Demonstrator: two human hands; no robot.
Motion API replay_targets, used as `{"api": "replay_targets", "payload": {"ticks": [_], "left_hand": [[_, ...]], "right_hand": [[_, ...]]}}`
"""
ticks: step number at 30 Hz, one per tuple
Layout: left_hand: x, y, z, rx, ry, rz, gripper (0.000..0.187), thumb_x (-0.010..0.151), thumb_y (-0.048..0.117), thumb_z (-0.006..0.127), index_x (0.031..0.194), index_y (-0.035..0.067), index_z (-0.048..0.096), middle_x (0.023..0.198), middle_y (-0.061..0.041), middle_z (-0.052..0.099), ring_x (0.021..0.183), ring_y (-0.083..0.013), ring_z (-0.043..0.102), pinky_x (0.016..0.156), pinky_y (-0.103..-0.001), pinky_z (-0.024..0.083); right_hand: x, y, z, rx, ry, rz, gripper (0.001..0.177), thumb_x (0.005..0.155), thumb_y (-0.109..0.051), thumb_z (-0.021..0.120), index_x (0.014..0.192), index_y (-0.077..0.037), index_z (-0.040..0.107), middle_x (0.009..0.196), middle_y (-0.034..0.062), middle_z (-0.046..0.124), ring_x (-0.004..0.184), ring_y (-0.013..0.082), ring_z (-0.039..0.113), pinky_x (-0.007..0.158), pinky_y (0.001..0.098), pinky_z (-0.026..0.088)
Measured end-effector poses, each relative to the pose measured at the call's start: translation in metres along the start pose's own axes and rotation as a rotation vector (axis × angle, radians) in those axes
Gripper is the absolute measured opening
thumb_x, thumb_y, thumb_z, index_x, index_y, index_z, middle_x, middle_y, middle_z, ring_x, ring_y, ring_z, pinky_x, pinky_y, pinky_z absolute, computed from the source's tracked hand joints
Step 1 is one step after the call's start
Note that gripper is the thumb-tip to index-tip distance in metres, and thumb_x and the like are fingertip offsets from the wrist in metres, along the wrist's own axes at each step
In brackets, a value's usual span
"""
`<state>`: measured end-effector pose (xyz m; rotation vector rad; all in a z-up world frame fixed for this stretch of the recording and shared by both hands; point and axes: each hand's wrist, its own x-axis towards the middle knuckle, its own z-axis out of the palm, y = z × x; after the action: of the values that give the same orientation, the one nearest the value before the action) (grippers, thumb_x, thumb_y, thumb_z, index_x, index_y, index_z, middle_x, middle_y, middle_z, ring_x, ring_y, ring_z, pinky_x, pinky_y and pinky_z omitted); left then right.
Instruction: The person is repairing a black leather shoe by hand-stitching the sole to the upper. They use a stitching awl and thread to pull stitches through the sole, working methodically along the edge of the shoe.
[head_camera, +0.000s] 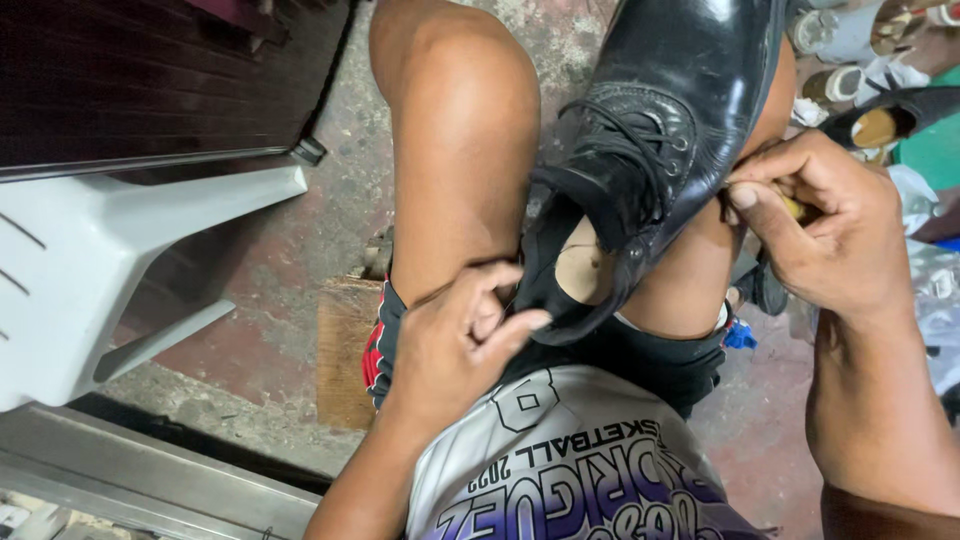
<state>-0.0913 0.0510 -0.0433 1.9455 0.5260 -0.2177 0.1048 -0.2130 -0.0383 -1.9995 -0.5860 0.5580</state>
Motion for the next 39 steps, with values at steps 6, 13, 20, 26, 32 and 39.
{"api": "replay_targets", "payload": {"ticks": [6,13,20,26,32,39], "left_hand": [[-0.009,-0.014,-0.02,-0.156,0.277,0.157,0.01,0.098,0.008,0.078,0.1,0.006,0.069,0.082,-0.003,0.064,0.067,-0.0064,0.055,0.061,-0.025,0.047],[0.007,0.02,-0.015,-0.305,0.147,0.28,0.058,0.084,0.019,0.078,0.131,-0.004,0.055,0.138,-0.016,0.054,0.063,-0.0069,0.053,0.057,-0.025,0.048],[0.023,0.017,0.01,-0.305,-0.045,0.205,0.022,0.089,0.015,0.082,0.101,0.0,0.07,0.083,-0.007,0.063,0.066,-0.0094,0.057,0.061,-0.025,0.048],[0.002,0.007,-0.006,-0.902,0.022,0.311,0.02,0.103,0.02,0.068,0.093,0.005,0.059,0.103,-0.007,0.058,0.067,-0.0096,0.045,0.056,-0.021,0.038],[0.002,0.015,0.001,-1.165,-0.186,-0.014,0.025,0.111,0.02,0.053,0.097,0.0,0.058,0.078,-0.008,0.05,0.061,-0.0068,0.042,0.049,-0.019,0.032],[0.01,0.006,-0.004,-1.216,0.231,0.174,0.018,0.108,0.016,0.054,0.093,0.006,0.05,0.104,-0.009,0.056,0.069,-0.0112,0.045,0.051,-0.021,0.035]], "right_hand": [[0.004,-0.001,-0.001,0.066,0.025,0.011,0.003,0.106,0.001,0.064,0.107,0.003,0.061,0.096,0.0088,0.068,0.082,0.0083,0.064,0.076,0.0198,0.051],[-0.012,0.008,-0.018,0.12,0.087,0.018,0.01,0.11,-0.003,0.066,0.105,0.004,0.06,0.096,0.0102,0.067,0.081,0.0104,0.064,0.077,0.0213,0.052],[-0.038,0.032,-0.036,0.265,0.184,0.016,0.015,0.11,-0.008,0.069,0.104,0.002,0.059,0.094,0.0101,0.068,0.077,0.0106,0.064,0.075,0.0227,0.054],[-0.041,0.029,-0.035,0.27,0.199,0.021,0.013,0.11,-0.005,0.069,0.104,0.002,0.06,0.092,0.0102,0.068,0.077,0.0105,0.064,0.074,0.0216,0.052],[-0.025,0.001,-0.009,0.169,0.128,0.003,0.007,0.104,-0.004,0.064,0.106,0.002,0.061,0.097,0.0078,0.066,0.08,0.0094,0.062,0.073,0.0218,0.052],[-0.003,-0.015,0.008,-0.115,0.044,-0.089,0.009,0.105,-0.01,0.067,0.105,-0.001,0.064,0.09,0.0066,0.069,0.074,0.0112,0.064,0.067,0.0246,0.05]]}}
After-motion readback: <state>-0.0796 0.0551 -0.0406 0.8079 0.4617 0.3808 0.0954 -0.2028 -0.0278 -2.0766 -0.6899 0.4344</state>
